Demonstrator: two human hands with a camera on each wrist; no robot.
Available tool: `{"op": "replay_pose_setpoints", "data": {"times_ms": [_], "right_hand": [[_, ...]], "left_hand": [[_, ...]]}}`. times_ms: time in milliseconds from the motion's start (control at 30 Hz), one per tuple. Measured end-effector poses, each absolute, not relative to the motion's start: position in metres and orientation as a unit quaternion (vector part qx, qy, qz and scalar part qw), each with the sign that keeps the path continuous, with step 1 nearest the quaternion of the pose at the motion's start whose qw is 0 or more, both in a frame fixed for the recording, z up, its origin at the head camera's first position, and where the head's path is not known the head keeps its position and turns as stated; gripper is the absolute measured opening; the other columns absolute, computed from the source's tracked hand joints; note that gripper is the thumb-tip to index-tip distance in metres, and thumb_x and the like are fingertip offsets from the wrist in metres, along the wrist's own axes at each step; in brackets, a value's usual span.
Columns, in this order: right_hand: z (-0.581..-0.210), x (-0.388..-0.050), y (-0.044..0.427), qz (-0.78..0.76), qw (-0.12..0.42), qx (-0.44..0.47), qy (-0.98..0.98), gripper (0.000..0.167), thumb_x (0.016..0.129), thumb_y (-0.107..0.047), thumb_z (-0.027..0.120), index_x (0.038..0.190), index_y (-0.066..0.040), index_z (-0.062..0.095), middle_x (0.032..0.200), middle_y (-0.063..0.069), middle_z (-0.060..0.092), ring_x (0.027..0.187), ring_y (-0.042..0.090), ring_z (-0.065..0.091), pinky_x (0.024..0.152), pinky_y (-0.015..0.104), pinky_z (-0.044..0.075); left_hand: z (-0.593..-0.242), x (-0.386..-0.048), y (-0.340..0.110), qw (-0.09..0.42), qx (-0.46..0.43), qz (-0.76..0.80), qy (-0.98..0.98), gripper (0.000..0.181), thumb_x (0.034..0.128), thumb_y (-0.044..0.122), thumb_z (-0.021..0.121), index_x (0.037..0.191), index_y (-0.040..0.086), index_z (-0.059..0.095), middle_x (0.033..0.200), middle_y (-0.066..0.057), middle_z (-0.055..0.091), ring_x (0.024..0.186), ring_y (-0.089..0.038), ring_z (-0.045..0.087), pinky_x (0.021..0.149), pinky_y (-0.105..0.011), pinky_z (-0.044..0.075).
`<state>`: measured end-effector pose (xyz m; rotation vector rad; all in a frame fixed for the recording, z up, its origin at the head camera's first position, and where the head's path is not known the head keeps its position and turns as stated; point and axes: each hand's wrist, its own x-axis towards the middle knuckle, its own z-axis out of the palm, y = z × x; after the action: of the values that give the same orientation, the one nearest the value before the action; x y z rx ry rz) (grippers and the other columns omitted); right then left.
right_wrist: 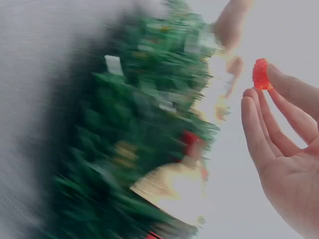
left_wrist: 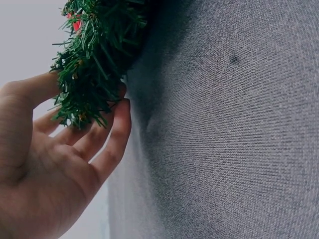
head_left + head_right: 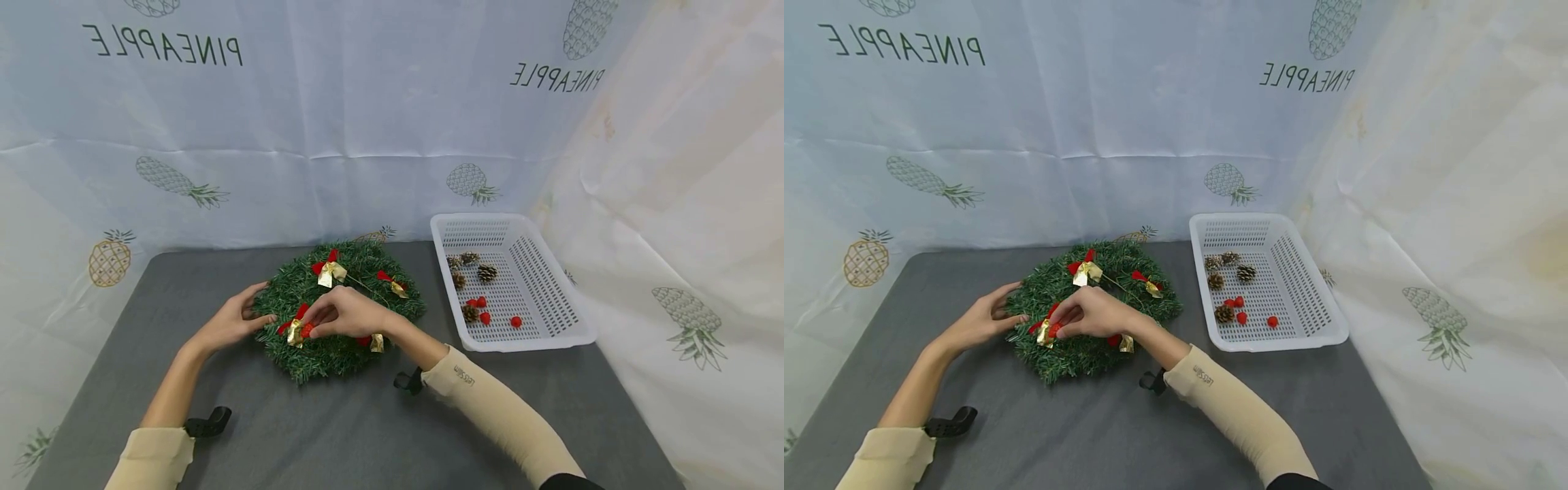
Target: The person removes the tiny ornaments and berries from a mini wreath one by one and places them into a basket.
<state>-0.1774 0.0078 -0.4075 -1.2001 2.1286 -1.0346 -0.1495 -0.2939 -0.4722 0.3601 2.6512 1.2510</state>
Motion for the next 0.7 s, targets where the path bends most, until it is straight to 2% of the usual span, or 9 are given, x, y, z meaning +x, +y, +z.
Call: {"op": "replay_pose_setpoints", "data": {"times_ms": [100,200,267,333,367,433,467,533,700], "right_hand": [[-0.384,-0.175,0.023,-0.405,0.225,-0.432,0.774,0.028,0.102,-0.009,0.076,0.129,-0.001,0.077,0.128,0.016,0.079,0.113,0.021,0.08,0.095,0.018,0.062],[-0.36,-0.174,0.045,-0.423,0.194,-0.425,0.776,0.028,0.102,-0.008,0.076,0.129,-0.001,0.077,0.127,0.015,0.079,0.113,0.02,0.08,0.097,0.021,0.064],[-0.346,-0.173,0.061,-0.425,0.17,-0.419,0.784,0.028,0.102,-0.009,0.076,0.13,-0.003,0.077,0.126,0.013,0.08,0.112,0.018,0.081,0.097,0.023,0.064],[-0.334,-0.174,0.078,-0.421,0.149,-0.408,0.796,0.028,0.102,-0.01,0.077,0.129,-0.004,0.078,0.124,0.011,0.081,0.11,0.018,0.081,0.096,0.025,0.065],[-0.329,-0.174,0.087,-0.418,0.143,-0.401,0.803,0.028,0.102,-0.011,0.077,0.129,-0.005,0.078,0.123,0.01,0.082,0.109,0.018,0.081,0.095,0.026,0.065],[-0.322,-0.176,0.104,-0.413,0.138,-0.385,0.813,0.028,0.103,-0.012,0.077,0.13,-0.006,0.078,0.122,0.009,0.082,0.108,0.021,0.081,0.094,0.028,0.065],[-0.32,-0.177,0.114,-0.412,0.137,-0.375,0.819,0.027,0.103,-0.012,0.076,0.13,-0.006,0.078,0.121,0.009,0.082,0.108,0.024,0.081,0.093,0.029,0.065],[-0.317,-0.181,0.132,-0.407,0.131,-0.358,0.83,0.027,0.103,-0.012,0.076,0.13,-0.006,0.078,0.122,0.009,0.082,0.108,0.026,0.081,0.093,0.03,0.065],[-0.315,-0.19,0.18,-0.395,0.102,-0.313,0.858,0.027,0.103,-0.01,0.076,0.129,-0.003,0.078,0.121,0.015,0.082,0.107,0.027,0.081,0.089,0.025,0.063]], "left_hand": [[-0.473,-0.15,-0.294,0.098,0.119,0.426,0.891,0.087,0.1057,0.018,0.072,0.169,-0.009,0.02,0.16,-0.046,0.042,0.095,-0.037,0.072,0.074,-0.037,0.055],[-0.473,-0.15,-0.295,0.101,0.119,0.427,0.891,0.088,0.1055,0.018,0.073,0.17,-0.009,0.019,0.16,-0.046,0.041,0.09,-0.032,0.069,0.071,-0.036,0.052],[-0.473,-0.15,-0.295,0.099,0.121,0.426,0.891,0.088,0.1056,0.018,0.073,0.169,-0.009,0.019,0.165,-0.047,0.033,0.108,-0.044,0.074,0.078,-0.04,0.058],[-0.473,-0.149,-0.295,0.096,0.123,0.423,0.893,0.087,0.1057,0.019,0.073,0.169,-0.01,0.02,0.166,-0.047,0.031,0.125,-0.052,0.07,0.083,-0.042,0.059],[-0.473,-0.149,-0.295,0.097,0.122,0.423,0.892,0.088,0.1056,0.019,0.073,0.169,-0.009,0.02,0.164,-0.047,0.034,0.12,-0.05,0.072,0.082,-0.042,0.059],[-0.472,-0.149,-0.295,0.099,0.12,0.426,0.891,0.088,0.1057,0.019,0.073,0.17,-0.008,0.019,0.159,-0.045,0.045,0.104,-0.038,0.075,0.076,-0.037,0.056],[-0.472,-0.149,-0.295,0.1,0.119,0.428,0.89,0.088,0.1056,0.018,0.073,0.17,-0.008,0.019,0.147,-0.042,0.056,0.091,-0.027,0.072,0.072,-0.033,0.051],[-0.473,-0.15,-0.296,0.101,0.121,0.427,0.89,0.088,0.1055,0.018,0.073,0.17,-0.008,0.019,0.141,-0.041,0.061,0.083,-0.016,0.062,0.068,-0.032,0.046],[-0.474,-0.15,-0.296,0.1,0.127,0.422,0.892,0.088,0.1058,0.019,0.073,0.17,-0.009,0.019,0.153,-0.044,0.051,0.107,-0.039,0.074,0.077,-0.04,0.057]]}}
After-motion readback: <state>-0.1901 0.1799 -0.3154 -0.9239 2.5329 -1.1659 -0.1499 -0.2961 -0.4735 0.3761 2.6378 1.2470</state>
